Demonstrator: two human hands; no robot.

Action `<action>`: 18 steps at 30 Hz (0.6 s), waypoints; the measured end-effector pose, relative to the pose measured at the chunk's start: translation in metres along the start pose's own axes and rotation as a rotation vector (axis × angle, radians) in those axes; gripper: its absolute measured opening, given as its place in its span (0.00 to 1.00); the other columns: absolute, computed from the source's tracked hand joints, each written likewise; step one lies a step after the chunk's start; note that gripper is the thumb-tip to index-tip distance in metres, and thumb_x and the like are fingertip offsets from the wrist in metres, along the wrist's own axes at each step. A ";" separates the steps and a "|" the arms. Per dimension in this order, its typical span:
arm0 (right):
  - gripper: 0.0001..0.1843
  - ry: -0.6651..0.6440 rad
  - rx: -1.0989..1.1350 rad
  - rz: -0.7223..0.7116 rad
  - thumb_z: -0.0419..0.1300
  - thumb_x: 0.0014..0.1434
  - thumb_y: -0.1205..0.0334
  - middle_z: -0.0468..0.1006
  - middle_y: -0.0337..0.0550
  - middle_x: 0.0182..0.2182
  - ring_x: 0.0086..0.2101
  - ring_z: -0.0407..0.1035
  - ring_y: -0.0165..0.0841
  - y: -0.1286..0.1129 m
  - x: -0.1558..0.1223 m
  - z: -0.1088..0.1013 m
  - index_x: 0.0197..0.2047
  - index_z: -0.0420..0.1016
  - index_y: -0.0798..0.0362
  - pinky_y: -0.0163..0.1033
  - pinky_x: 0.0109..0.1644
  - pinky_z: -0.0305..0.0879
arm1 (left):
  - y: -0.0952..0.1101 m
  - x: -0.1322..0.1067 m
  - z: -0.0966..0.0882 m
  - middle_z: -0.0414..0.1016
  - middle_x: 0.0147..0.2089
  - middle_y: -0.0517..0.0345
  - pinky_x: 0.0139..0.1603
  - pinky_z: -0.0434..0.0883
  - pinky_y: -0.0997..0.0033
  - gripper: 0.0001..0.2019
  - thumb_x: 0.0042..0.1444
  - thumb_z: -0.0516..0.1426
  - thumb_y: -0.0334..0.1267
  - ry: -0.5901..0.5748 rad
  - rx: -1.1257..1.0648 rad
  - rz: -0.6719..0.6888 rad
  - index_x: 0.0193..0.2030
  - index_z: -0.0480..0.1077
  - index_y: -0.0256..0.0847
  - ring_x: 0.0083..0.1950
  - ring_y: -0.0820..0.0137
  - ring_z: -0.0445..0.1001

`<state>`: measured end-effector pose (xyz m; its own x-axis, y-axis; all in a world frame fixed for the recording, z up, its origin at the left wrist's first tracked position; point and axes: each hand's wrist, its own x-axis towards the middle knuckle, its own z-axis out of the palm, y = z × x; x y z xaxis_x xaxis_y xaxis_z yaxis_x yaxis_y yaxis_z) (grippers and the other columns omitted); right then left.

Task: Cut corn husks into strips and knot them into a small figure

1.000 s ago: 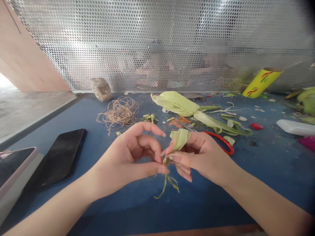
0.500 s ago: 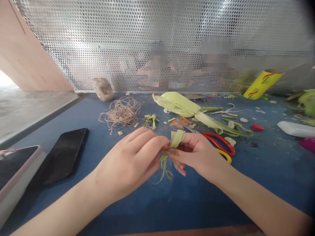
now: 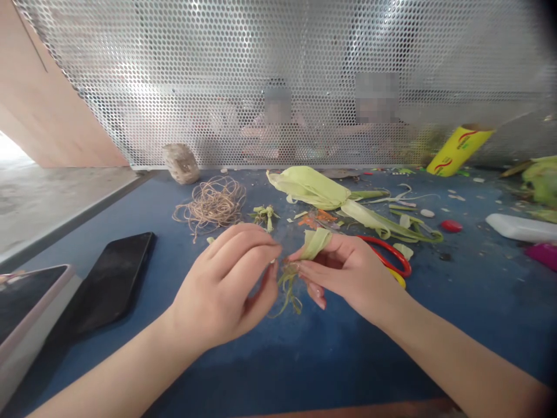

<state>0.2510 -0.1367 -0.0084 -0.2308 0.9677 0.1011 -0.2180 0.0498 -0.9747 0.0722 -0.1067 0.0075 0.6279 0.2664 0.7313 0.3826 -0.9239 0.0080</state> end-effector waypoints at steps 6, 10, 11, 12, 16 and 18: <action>0.02 -0.038 0.042 -0.026 0.60 0.54 0.69 0.67 0.30 0.14 0.14 0.62 0.21 0.000 0.001 -0.003 0.30 0.73 0.55 0.27 0.19 0.61 | 0.001 0.001 0.001 0.75 0.46 0.52 0.49 0.71 0.74 0.17 0.52 0.55 0.23 -0.109 -0.191 -0.195 0.49 0.68 0.36 0.45 0.71 0.74; 0.03 -0.038 0.026 -0.039 0.60 0.54 0.70 0.67 0.30 0.14 0.14 0.62 0.20 0.001 0.000 -0.004 0.32 0.75 0.55 0.27 0.19 0.62 | 0.003 0.008 0.002 0.79 0.36 0.60 0.31 0.74 0.80 0.13 0.53 0.53 0.24 -0.211 -0.698 -0.638 0.43 0.72 0.41 0.31 0.76 0.76; 0.04 -0.036 0.020 -0.039 0.60 0.54 0.70 0.67 0.30 0.14 0.14 0.63 0.21 0.001 0.000 -0.004 0.33 0.75 0.55 0.28 0.19 0.62 | 0.004 0.010 0.002 0.79 0.36 0.60 0.29 0.73 0.80 0.15 0.53 0.53 0.24 -0.231 -0.852 -0.714 0.44 0.72 0.42 0.31 0.76 0.76; 0.04 -0.032 0.014 -0.039 0.60 0.54 0.70 0.68 0.30 0.14 0.14 0.63 0.21 0.000 0.000 -0.004 0.33 0.75 0.54 0.28 0.19 0.62 | 0.004 0.011 0.002 0.79 0.36 0.60 0.28 0.73 0.80 0.15 0.53 0.53 0.24 -0.252 -0.989 -0.774 0.45 0.71 0.42 0.30 0.75 0.75; 0.03 -0.023 -0.010 -0.048 0.60 0.54 0.68 0.68 0.31 0.14 0.14 0.63 0.21 -0.001 0.000 -0.004 0.33 0.76 0.54 0.28 0.19 0.62 | 0.003 0.012 0.002 0.77 0.31 0.61 0.26 0.74 0.77 0.10 0.50 0.58 0.27 -0.303 -1.221 -0.929 0.40 0.74 0.40 0.27 0.75 0.74; 0.03 -0.021 -0.015 -0.052 0.61 0.54 0.67 0.68 0.31 0.14 0.14 0.63 0.21 -0.001 -0.001 -0.004 0.33 0.76 0.54 0.28 0.19 0.62 | 0.001 0.012 0.002 0.75 0.26 0.63 0.24 0.74 0.78 0.05 0.48 0.60 0.27 -0.256 -1.192 -0.981 0.32 0.75 0.38 0.23 0.76 0.72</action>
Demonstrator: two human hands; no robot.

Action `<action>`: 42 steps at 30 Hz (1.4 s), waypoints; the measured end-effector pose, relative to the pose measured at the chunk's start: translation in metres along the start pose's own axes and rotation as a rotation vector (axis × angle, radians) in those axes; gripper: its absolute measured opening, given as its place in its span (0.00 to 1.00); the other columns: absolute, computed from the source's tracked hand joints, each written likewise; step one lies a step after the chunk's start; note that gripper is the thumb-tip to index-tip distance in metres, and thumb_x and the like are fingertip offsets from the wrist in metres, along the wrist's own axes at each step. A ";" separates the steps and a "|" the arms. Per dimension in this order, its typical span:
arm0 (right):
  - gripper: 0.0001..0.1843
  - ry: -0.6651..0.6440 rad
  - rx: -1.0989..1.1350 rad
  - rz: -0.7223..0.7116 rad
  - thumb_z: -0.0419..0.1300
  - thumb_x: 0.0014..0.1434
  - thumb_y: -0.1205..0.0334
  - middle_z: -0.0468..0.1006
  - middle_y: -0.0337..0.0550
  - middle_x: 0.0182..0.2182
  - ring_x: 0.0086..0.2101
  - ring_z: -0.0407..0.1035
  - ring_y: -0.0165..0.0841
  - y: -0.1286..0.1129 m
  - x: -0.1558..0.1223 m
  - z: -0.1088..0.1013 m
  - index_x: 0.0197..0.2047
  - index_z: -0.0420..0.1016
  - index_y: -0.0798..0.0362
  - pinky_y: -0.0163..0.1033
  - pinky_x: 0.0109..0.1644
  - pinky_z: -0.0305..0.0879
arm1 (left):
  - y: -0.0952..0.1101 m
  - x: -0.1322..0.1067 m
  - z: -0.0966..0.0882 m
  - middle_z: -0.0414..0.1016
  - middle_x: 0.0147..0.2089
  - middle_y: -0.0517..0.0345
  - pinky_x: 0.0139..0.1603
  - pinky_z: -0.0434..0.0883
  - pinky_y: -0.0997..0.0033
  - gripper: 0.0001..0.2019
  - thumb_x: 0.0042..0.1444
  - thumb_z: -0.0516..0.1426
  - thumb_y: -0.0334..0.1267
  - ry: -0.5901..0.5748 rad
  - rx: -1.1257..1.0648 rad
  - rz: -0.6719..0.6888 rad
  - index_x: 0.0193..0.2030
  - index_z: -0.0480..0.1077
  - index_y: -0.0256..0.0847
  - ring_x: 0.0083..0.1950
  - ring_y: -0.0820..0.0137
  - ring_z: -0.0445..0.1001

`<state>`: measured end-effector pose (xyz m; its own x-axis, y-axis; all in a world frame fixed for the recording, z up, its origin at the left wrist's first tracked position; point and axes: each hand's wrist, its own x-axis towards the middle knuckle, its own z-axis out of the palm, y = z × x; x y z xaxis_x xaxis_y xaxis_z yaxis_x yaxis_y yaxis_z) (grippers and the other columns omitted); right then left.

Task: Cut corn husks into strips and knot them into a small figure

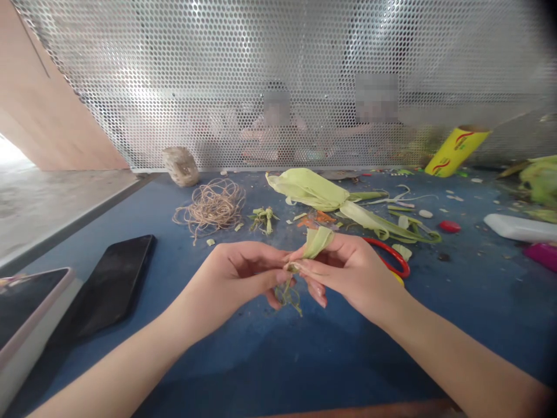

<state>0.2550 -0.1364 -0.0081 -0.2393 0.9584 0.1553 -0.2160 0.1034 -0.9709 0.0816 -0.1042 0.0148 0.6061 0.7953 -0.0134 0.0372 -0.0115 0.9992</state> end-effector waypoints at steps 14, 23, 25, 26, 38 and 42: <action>0.05 0.037 -0.086 -0.016 0.61 0.53 0.68 0.67 0.31 0.14 0.15 0.61 0.21 -0.001 0.000 0.004 0.33 0.78 0.53 0.28 0.19 0.61 | -0.004 -0.001 0.008 0.72 0.29 0.60 0.30 0.69 0.74 0.06 0.56 0.54 0.35 -0.028 0.077 0.034 0.30 0.61 0.39 0.29 0.74 0.70; 0.04 0.078 -0.153 -0.083 0.63 0.51 0.63 0.79 0.38 0.28 0.32 0.71 0.30 -0.001 0.002 0.009 0.31 0.80 0.50 0.35 0.38 0.69 | -0.011 -0.009 0.020 0.58 0.23 0.68 0.24 0.59 0.78 0.08 0.62 0.46 0.39 0.077 0.027 0.082 0.32 0.53 0.43 0.24 0.77 0.57; 0.04 0.073 -0.158 -0.068 0.63 0.52 0.62 0.79 0.39 0.30 0.33 0.71 0.30 -0.001 0.002 0.010 0.32 0.79 0.50 0.35 0.39 0.68 | -0.015 -0.009 0.021 0.55 0.21 0.70 0.22 0.57 0.77 0.08 0.62 0.45 0.41 0.086 0.076 0.105 0.32 0.51 0.44 0.22 0.77 0.55; 0.05 0.077 -0.166 -0.058 0.62 0.52 0.62 0.79 0.39 0.31 0.32 0.71 0.29 -0.001 0.002 0.010 0.34 0.79 0.50 0.34 0.37 0.68 | -0.017 -0.009 0.020 0.55 0.20 0.71 0.21 0.56 0.77 0.08 0.62 0.45 0.41 0.083 0.105 0.119 0.33 0.50 0.44 0.21 0.77 0.54; 0.13 0.033 -0.616 0.295 0.61 0.52 0.52 0.77 0.40 0.22 0.12 0.68 0.25 -0.026 -0.014 -0.014 0.35 0.73 0.53 0.25 0.11 0.57 | -0.022 -0.006 0.007 0.55 0.20 0.70 0.20 0.55 0.75 0.08 0.63 0.42 0.42 0.091 0.407 0.118 0.33 0.51 0.45 0.20 0.76 0.55; 0.15 -0.014 -0.539 0.355 0.57 0.55 0.50 0.74 0.37 0.19 0.12 0.69 0.28 -0.023 -0.014 -0.007 0.28 0.69 0.54 0.25 0.09 0.54 | -0.023 -0.005 0.007 0.56 0.20 0.69 0.19 0.54 0.75 0.07 0.63 0.42 0.41 0.087 0.526 0.132 0.34 0.51 0.45 0.20 0.75 0.55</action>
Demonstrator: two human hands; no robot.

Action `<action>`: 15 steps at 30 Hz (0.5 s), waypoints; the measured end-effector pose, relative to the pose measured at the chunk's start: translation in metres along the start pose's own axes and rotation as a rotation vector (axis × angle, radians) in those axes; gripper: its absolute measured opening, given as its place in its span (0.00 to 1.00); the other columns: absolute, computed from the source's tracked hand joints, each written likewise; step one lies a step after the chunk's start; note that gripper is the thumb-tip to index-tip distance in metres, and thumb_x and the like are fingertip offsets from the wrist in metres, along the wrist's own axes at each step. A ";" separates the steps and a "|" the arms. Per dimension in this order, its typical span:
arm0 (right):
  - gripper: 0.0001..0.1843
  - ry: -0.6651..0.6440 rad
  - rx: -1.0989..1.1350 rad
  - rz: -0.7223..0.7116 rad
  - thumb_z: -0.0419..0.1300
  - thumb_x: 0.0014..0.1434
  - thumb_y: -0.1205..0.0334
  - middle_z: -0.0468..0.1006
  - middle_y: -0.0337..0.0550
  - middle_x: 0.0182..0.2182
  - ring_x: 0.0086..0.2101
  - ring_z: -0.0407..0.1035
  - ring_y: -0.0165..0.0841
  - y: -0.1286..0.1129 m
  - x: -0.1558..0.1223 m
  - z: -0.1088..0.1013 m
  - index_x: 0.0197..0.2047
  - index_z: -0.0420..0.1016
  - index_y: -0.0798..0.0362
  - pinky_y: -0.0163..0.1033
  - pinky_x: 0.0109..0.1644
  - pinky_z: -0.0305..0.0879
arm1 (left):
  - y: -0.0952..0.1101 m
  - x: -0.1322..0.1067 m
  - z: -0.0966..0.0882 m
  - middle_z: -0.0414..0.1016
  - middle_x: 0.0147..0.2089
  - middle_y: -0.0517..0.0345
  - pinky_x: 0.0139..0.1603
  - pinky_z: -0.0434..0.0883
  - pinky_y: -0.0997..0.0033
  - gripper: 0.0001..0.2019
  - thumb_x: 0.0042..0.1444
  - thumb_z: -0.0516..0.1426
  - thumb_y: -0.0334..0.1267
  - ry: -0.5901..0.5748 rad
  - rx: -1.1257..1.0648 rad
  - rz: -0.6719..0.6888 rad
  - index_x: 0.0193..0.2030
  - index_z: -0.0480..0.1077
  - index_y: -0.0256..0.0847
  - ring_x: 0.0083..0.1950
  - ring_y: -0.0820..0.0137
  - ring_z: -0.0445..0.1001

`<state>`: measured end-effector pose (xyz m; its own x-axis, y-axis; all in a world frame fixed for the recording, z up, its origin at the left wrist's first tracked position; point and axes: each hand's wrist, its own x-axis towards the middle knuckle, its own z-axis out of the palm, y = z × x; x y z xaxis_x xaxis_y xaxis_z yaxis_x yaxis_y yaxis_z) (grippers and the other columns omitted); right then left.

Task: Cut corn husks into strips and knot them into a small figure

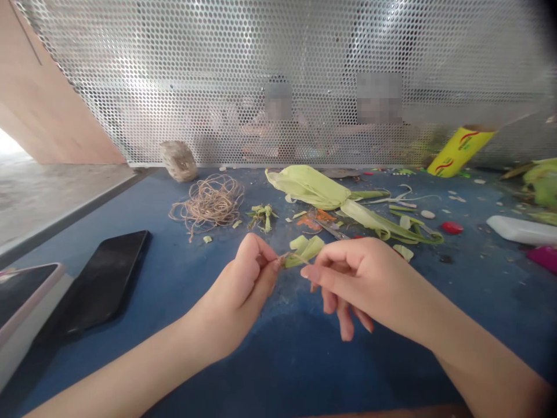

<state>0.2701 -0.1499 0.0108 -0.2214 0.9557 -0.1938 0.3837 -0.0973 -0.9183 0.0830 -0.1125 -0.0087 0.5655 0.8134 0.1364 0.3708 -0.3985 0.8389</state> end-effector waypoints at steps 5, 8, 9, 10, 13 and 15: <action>0.18 -0.055 -0.170 -0.133 0.46 0.63 0.53 0.70 0.34 0.17 0.13 0.66 0.23 -0.003 -0.006 0.003 0.25 0.64 0.53 0.27 0.14 0.56 | 0.002 0.002 0.002 0.57 0.20 0.69 0.21 0.56 0.74 0.07 0.63 0.42 0.41 0.003 -0.036 -0.050 0.33 0.52 0.44 0.21 0.74 0.57; 0.16 0.089 -0.530 -0.422 0.49 0.62 0.60 0.67 0.35 0.18 0.18 0.64 0.25 -0.004 -0.008 0.006 0.23 0.63 0.53 0.31 0.22 0.59 | 0.002 0.003 0.001 0.57 0.20 0.69 0.21 0.58 0.75 0.08 0.62 0.43 0.40 -0.005 -0.089 -0.092 0.32 0.51 0.44 0.20 0.75 0.57; 0.15 0.182 -0.631 -0.522 0.50 0.61 0.63 0.67 0.36 0.20 0.22 0.64 0.27 -0.004 -0.007 0.007 0.23 0.63 0.53 0.33 0.25 0.60 | 0.002 0.003 0.001 0.56 0.20 0.69 0.21 0.57 0.75 0.07 0.62 0.43 0.40 -0.005 -0.082 -0.086 0.32 0.51 0.44 0.20 0.75 0.57; 0.14 0.285 -0.712 -0.617 0.50 0.61 0.64 0.67 0.39 0.22 0.25 0.64 0.29 -0.004 -0.005 0.008 0.23 0.64 0.53 0.35 0.29 0.61 | 0.002 0.003 0.001 0.56 0.20 0.69 0.21 0.57 0.75 0.07 0.62 0.43 0.39 -0.006 -0.064 -0.070 0.32 0.51 0.44 0.20 0.75 0.57; 0.11 0.493 -0.830 -0.837 0.52 0.59 0.66 0.70 0.48 0.35 0.39 0.65 0.38 -0.002 0.001 0.010 0.25 0.66 0.53 0.45 0.44 0.62 | 0.004 0.000 0.002 0.56 0.21 0.69 0.22 0.57 0.75 0.06 0.61 0.43 0.36 -0.009 -0.015 0.013 0.32 0.52 0.44 0.21 0.75 0.57; 0.09 0.458 -0.792 -0.872 0.51 0.59 0.66 0.67 0.51 0.46 0.48 0.61 0.42 0.001 0.006 0.011 0.27 0.66 0.53 0.50 0.52 0.58 | 0.005 -0.001 0.003 0.56 0.21 0.69 0.23 0.57 0.74 0.06 0.61 0.43 0.35 -0.022 -0.020 0.054 0.32 0.51 0.44 0.21 0.75 0.57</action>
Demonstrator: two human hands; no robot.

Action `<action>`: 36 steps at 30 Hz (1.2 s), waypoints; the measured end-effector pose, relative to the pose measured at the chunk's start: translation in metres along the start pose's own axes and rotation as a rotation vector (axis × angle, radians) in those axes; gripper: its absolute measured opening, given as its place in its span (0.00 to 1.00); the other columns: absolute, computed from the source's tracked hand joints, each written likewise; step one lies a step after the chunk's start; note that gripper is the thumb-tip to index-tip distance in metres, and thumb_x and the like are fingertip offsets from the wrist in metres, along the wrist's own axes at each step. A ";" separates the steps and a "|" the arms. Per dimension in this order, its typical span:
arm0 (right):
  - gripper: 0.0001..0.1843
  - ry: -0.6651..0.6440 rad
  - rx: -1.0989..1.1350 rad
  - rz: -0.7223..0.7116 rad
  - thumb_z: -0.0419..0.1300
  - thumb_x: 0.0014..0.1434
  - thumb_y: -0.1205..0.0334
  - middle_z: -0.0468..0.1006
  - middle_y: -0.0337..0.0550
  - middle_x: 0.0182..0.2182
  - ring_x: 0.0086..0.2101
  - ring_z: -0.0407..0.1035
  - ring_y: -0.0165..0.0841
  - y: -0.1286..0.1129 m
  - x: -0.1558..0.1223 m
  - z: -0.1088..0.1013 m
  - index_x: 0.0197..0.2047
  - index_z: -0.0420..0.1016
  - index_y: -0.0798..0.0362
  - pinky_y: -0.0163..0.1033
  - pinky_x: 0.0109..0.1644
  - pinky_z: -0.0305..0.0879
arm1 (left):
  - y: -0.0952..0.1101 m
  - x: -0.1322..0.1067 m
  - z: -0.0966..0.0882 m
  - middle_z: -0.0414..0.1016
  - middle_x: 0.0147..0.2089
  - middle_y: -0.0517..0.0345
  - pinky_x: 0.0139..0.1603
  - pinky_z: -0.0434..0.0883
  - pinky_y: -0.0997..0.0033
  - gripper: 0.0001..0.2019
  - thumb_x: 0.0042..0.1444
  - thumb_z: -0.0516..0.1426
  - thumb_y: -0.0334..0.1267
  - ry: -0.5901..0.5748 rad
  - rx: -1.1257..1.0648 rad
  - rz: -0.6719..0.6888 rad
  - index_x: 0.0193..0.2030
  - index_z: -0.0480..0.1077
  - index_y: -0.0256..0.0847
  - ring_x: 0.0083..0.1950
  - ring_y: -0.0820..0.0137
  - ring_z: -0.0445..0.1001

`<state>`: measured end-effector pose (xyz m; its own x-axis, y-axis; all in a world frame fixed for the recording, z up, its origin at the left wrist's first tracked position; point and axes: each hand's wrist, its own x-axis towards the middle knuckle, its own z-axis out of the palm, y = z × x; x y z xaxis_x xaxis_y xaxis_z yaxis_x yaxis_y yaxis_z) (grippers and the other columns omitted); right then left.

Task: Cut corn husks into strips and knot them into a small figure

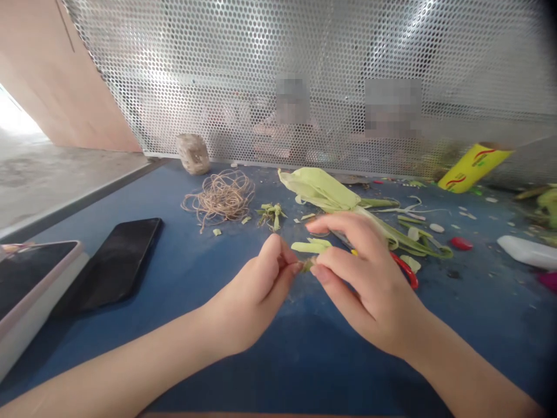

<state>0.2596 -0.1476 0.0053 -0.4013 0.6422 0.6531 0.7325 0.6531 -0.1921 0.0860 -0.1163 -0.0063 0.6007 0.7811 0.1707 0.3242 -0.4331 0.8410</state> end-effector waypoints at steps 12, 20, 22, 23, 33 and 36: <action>0.10 -0.032 0.233 0.146 0.46 0.63 0.64 0.61 0.42 0.33 0.34 0.62 0.31 0.005 0.004 0.003 0.29 0.61 0.51 0.39 0.40 0.64 | 0.003 -0.002 0.002 0.56 0.21 0.69 0.23 0.58 0.74 0.07 0.62 0.43 0.38 -0.038 -0.120 -0.031 0.32 0.50 0.44 0.21 0.75 0.56; 0.10 -0.188 0.192 0.019 0.49 0.62 0.61 0.54 0.39 0.34 0.25 0.57 0.24 0.007 0.007 -0.007 0.31 0.67 0.52 0.37 0.33 0.62 | 0.008 -0.002 0.002 0.64 0.27 0.64 0.30 0.62 0.72 0.08 0.60 0.48 0.37 -0.005 -0.401 -0.107 0.30 0.55 0.42 0.29 0.74 0.62; 0.11 -0.225 0.189 0.040 0.48 0.62 0.61 0.53 0.39 0.35 0.24 0.55 0.23 0.008 0.007 -0.006 0.31 0.67 0.52 0.36 0.31 0.62 | 0.010 -0.001 0.000 0.67 0.30 0.62 0.33 0.62 0.73 0.08 0.58 0.51 0.34 -0.012 -0.502 -0.094 0.28 0.57 0.40 0.32 0.74 0.64; 0.10 -0.228 0.189 0.041 0.48 0.62 0.61 0.53 0.40 0.35 0.25 0.56 0.24 0.009 0.007 -0.006 0.31 0.67 0.52 0.36 0.30 0.61 | 0.011 0.000 -0.002 0.68 0.31 0.62 0.33 0.62 0.74 0.08 0.57 0.52 0.32 -0.015 -0.561 -0.084 0.27 0.58 0.40 0.33 0.75 0.64; 0.10 -0.364 0.318 -0.024 0.52 0.61 0.61 0.53 0.41 0.39 0.28 0.56 0.25 -0.004 0.008 -0.014 0.29 0.66 0.53 0.36 0.34 0.60 | 0.006 0.005 -0.004 0.68 0.21 0.64 0.25 0.62 0.78 0.07 0.50 0.54 0.31 -0.034 -0.875 -0.276 0.24 0.59 0.38 0.23 0.77 0.66; 0.10 -0.407 0.288 -0.052 0.53 0.60 0.61 0.53 0.40 0.40 0.25 0.55 0.21 -0.008 0.008 -0.011 0.28 0.66 0.53 0.34 0.32 0.58 | 0.008 0.003 -0.004 0.62 0.19 0.67 0.22 0.57 0.80 0.06 0.50 0.53 0.31 -0.030 -0.763 -0.306 0.25 0.59 0.38 0.20 0.80 0.59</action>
<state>0.2569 -0.1518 0.0200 -0.6574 0.6727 0.3396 0.5473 0.7360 -0.3984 0.0874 -0.1151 0.0029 0.5893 0.7979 -0.1272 -0.1027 0.2301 0.9677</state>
